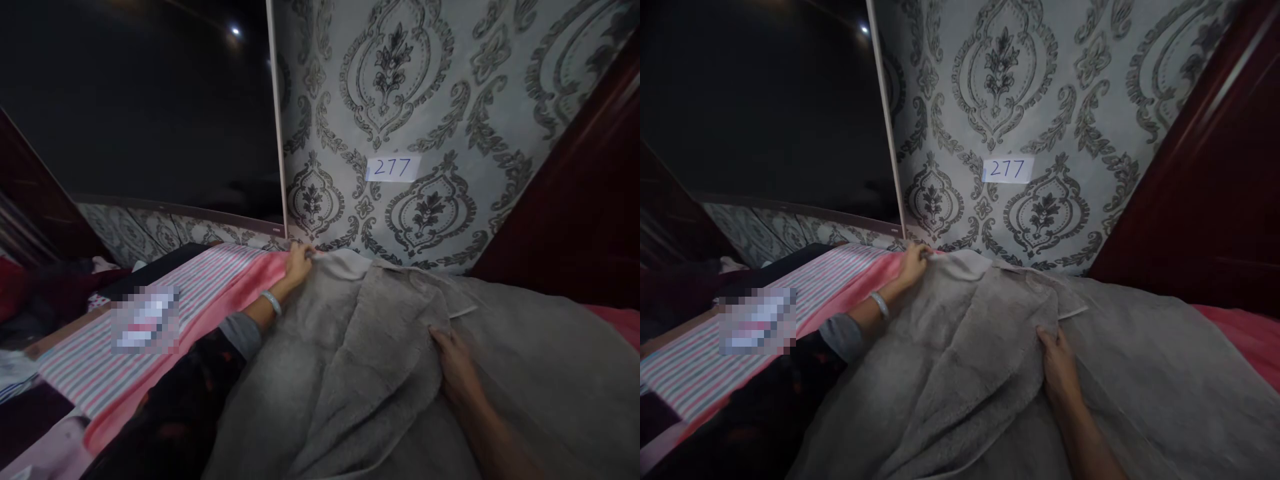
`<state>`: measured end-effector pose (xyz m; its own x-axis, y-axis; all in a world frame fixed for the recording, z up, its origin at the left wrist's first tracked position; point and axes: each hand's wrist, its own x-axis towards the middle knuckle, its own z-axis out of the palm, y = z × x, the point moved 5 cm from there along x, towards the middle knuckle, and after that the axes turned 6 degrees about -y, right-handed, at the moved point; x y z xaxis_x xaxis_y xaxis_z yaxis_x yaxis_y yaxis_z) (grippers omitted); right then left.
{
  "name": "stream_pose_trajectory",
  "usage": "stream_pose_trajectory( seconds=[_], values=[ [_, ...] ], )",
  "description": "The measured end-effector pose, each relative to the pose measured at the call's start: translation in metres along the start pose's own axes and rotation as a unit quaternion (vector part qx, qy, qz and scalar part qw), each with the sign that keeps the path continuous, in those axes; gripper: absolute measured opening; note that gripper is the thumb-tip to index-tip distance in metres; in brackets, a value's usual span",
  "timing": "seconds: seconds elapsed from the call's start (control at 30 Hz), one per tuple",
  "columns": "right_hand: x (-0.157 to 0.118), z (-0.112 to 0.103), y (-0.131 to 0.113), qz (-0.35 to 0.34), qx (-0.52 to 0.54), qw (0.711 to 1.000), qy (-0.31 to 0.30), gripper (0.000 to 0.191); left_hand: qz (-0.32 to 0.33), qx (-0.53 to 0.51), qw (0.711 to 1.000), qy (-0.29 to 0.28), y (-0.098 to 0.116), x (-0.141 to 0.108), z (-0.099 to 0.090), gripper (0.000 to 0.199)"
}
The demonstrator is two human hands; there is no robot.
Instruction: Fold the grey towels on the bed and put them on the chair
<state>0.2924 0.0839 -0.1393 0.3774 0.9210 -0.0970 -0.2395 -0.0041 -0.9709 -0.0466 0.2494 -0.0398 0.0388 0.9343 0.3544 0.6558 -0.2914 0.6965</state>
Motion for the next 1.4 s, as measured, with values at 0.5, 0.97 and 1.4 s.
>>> stream_pose_trajectory(
  seconds=[0.5, 0.97, 1.4],
  values=[
    [0.002, -0.002, 0.000, 0.014, -0.044, 0.998, 0.043, 0.072, -0.071, -0.128, 0.989, 0.016, -0.071, 0.040, 0.002, 0.018],
    [0.001, 0.004, -0.003, 0.006, 0.005, 1.000, 0.028, 0.072, -0.021, 0.225, 0.973, -0.036, -0.051, 0.025, 0.012, 0.049],
    [0.016, 0.032, -0.025, -0.013, 0.030, 0.999, -0.007, 0.071, 0.114, 0.041, 0.956, -0.266, -0.003, -0.072, 0.021, 0.030]
  ],
)
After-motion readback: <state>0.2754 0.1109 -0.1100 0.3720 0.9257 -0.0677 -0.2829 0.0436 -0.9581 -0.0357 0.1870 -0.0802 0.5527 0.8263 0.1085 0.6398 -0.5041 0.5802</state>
